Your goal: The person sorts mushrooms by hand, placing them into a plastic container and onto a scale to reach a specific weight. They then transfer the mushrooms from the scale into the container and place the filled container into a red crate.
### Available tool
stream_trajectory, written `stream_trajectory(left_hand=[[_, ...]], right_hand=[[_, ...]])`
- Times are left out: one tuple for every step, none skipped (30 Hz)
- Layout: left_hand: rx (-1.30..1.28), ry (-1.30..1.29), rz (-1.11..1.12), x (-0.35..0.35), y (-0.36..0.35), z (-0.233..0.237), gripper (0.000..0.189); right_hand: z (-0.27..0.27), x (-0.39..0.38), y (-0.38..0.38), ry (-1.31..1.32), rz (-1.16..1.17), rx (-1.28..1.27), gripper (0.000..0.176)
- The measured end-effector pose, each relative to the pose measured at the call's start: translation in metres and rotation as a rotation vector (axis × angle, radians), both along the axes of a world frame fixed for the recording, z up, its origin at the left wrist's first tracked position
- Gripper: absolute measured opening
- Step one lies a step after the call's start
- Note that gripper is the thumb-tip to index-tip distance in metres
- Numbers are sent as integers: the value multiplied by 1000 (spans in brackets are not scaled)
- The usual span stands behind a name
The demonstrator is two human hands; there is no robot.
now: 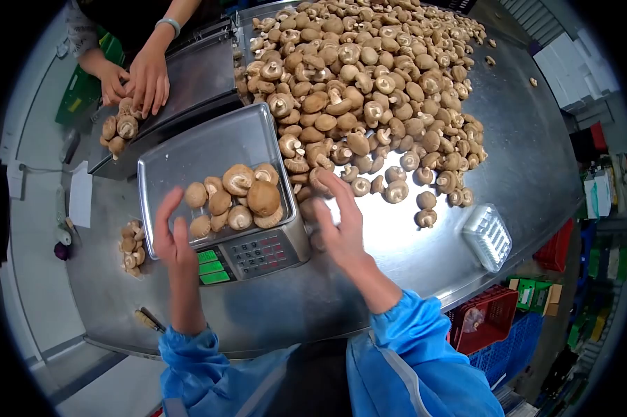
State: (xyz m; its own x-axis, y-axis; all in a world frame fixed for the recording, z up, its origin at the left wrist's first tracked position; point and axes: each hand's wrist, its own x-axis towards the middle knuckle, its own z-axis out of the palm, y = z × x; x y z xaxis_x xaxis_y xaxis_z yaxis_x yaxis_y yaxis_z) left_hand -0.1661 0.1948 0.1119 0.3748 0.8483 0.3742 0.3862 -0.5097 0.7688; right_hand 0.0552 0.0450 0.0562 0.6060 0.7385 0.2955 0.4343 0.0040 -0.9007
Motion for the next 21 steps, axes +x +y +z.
stream_trajectory(left_hand=[[-13, -18, -7, -8, -15, -3, 34], [-26, -36, -14, -17, -31, -6, 33], [-56, -31, -32, -22, -50, -8, 32], [-86, -25, -49, -23, -68, -7, 31], [-239, -27, -48, -20, -94, -5, 30], [-288, -90, -124, -16, -115, -16, 30], [-337, -151, -200, -10, -135, -34, 30], [-453, -168, -264, -4, -154, -51, 33], [-568, -185, -325, 5, -170, -64, 36], [-598, -159, -356, 18, -183, -72, 41], [-628, -131, -388, 30, -193, -76, 47], [-575, -81, -362, 44, -200, -77, 52], [-520, -35, -336, 58, -205, -78, 57], [-467, 7, -307, 71, -207, -79, 62], [-454, -1, -265, 80, -206, -84, 65], [-443, -10, -222, 89, -204, -91, 68], [-433, -19, -176, 97, -203, -97, 71], [-418, -10, -159, 104, -203, -100, 73], [-405, 2, -140, 110, -203, -104, 74], [-393, 17, -120, 115, -204, -106, 76], [-374, 29, -96, 120, -205, -109, 77]], right_hand=[[-11, 5, -19, -22, -6, -59, 39], [-20, 8, -39, -27, -3, -139, 38], [-28, 9, -53, -33, 1, -220, 38], [-32, 8, -61, -58, 12, -228, 38], [-36, 8, -67, -82, 20, -236, 39], [-37, 8, -73, -104, 26, -245, 39], [-34, 8, -69, -105, 49, -208, 40], [-29, 9, -62, -123, 80, -174, 40], [-25, 11, -52, -143, 114, -138, 41], [-21, 15, -40, -205, 140, -76, 42], [-19, 19, -30, -243, 181, -55, 43], [-18, 24, -21, -290, 194, -29, 43], [-17, 29, -12, -340, 207, -4, 43], [-13, 33, -5, -355, 208, 4, 43], [-10, 37, 2, -370, 212, 10, 43], [-12, 43, 10, -373, 236, 24, 43], [-11, 47, 18, -393, 256, 8, 44], [-9, 52, 28, -422, 276, 12, 43], [-8, 55, 39, -447, 298, 14, 43], [-11, 59, 52, -508, 317, 0, 45], [-14, 59, 67, -559, 317, -39, 47]])
